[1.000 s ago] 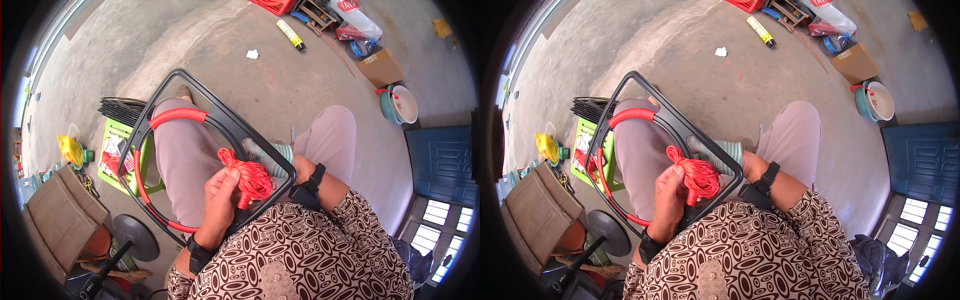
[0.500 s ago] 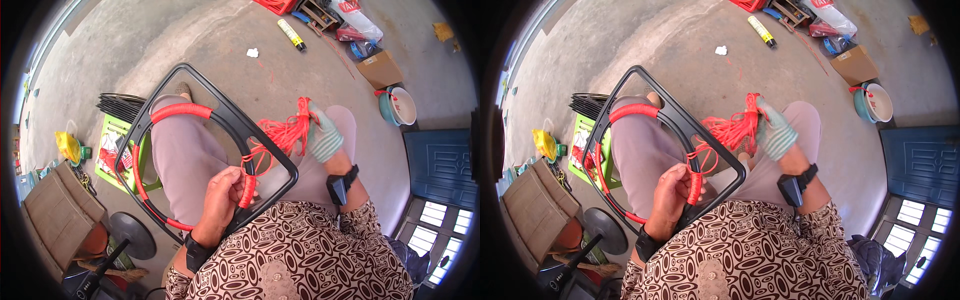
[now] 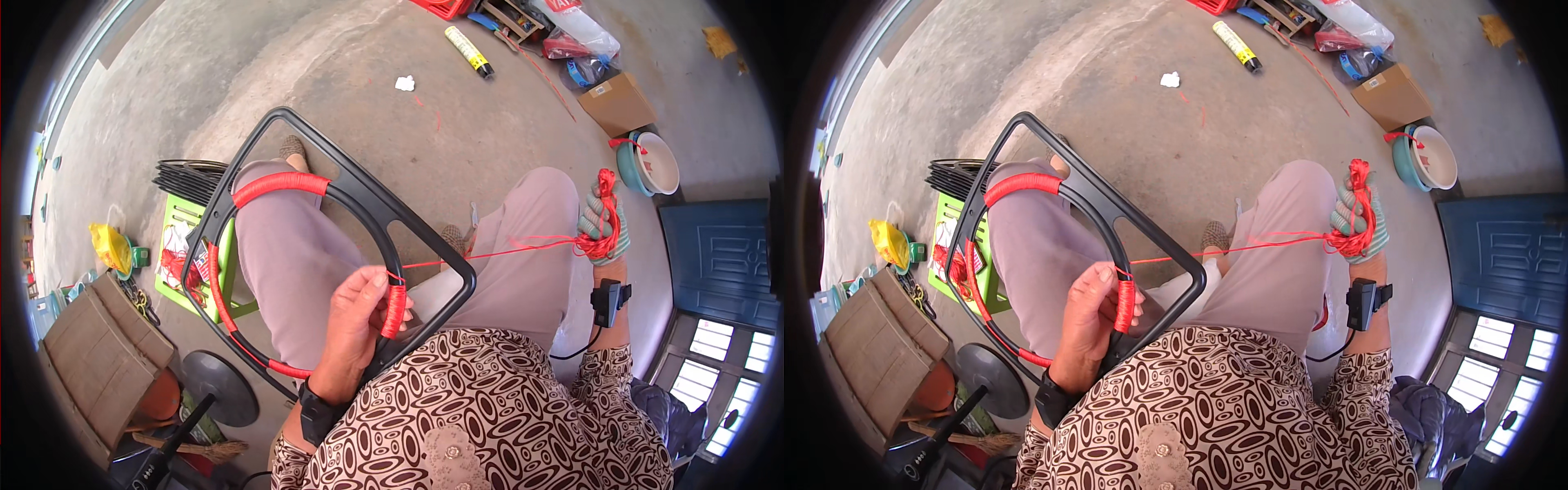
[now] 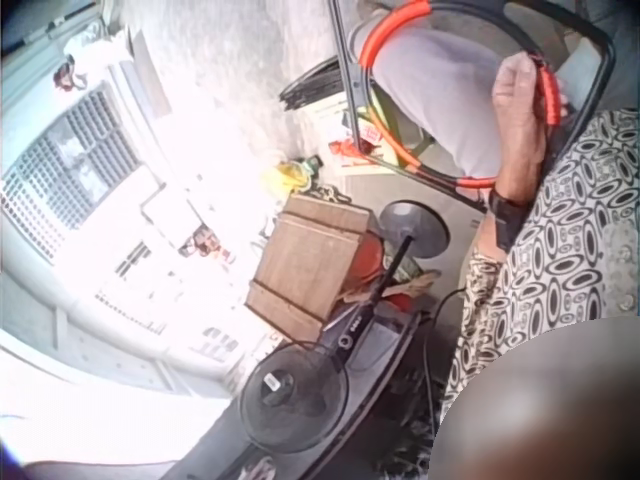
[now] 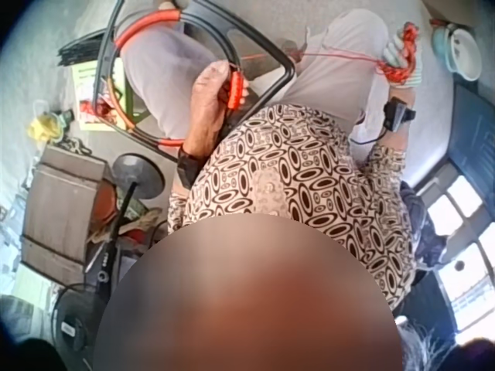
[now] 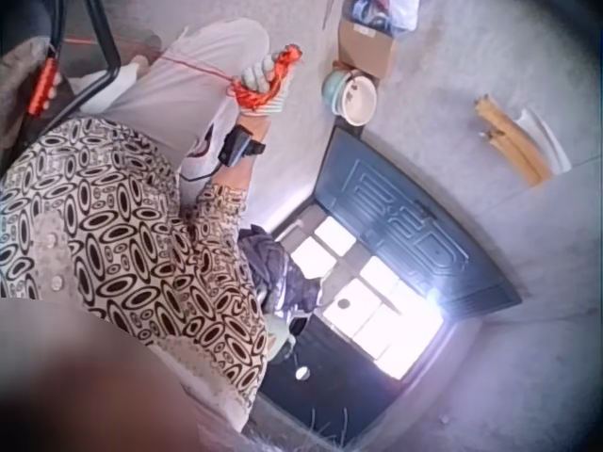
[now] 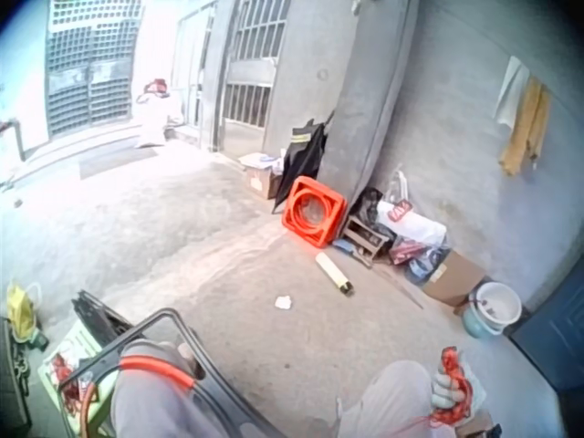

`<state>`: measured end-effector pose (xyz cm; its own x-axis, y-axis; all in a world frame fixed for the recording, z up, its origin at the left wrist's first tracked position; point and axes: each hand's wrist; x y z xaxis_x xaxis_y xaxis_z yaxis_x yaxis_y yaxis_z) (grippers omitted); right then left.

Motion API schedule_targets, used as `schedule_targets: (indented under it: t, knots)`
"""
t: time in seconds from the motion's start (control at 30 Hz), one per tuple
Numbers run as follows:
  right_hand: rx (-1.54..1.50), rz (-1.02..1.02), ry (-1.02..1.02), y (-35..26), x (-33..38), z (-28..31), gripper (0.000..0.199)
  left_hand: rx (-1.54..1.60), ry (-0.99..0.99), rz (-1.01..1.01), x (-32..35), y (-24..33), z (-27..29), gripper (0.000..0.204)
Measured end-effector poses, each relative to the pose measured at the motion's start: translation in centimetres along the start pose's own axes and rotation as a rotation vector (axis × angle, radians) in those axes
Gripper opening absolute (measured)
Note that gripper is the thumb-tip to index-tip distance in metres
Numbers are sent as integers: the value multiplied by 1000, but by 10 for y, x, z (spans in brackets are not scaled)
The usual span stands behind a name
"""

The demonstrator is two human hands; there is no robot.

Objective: Threading and securing red plastic twine around the perimeter of a fan guard frame.

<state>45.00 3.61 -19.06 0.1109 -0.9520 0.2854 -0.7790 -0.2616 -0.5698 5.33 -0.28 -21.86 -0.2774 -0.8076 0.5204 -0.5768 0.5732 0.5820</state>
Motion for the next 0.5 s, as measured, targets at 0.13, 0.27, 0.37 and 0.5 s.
schedule_targets:
  t: [0.13, 0.27, 0.37, 0.5]
  knots:
    - [165, -34, 269, 8, -2, -14, 33, -54, 17, -102, -2, 0, -5, 22]
    - [227, -7, 296, 5, -4, -8, 34, -23, 11, -107, -1, 3, -10, 18]
    - [402, -59, 460, 8, -3, -13, 33, -30, -17, -105, -3, 2, -5, 15]
    - [320, -20, 350, 4, -3, -11, 36, 27, 12, -55, 0, 1, -3, 13]
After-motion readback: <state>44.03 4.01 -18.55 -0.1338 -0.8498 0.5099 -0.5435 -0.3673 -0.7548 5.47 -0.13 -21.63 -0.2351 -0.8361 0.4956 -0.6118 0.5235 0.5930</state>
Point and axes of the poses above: each hand's wrist, its own x-axis away from the middle knuckle, its own z-axis out of the back of the hand, y = z × x, and after that the axes turned 6 degrees about -z, right-handed
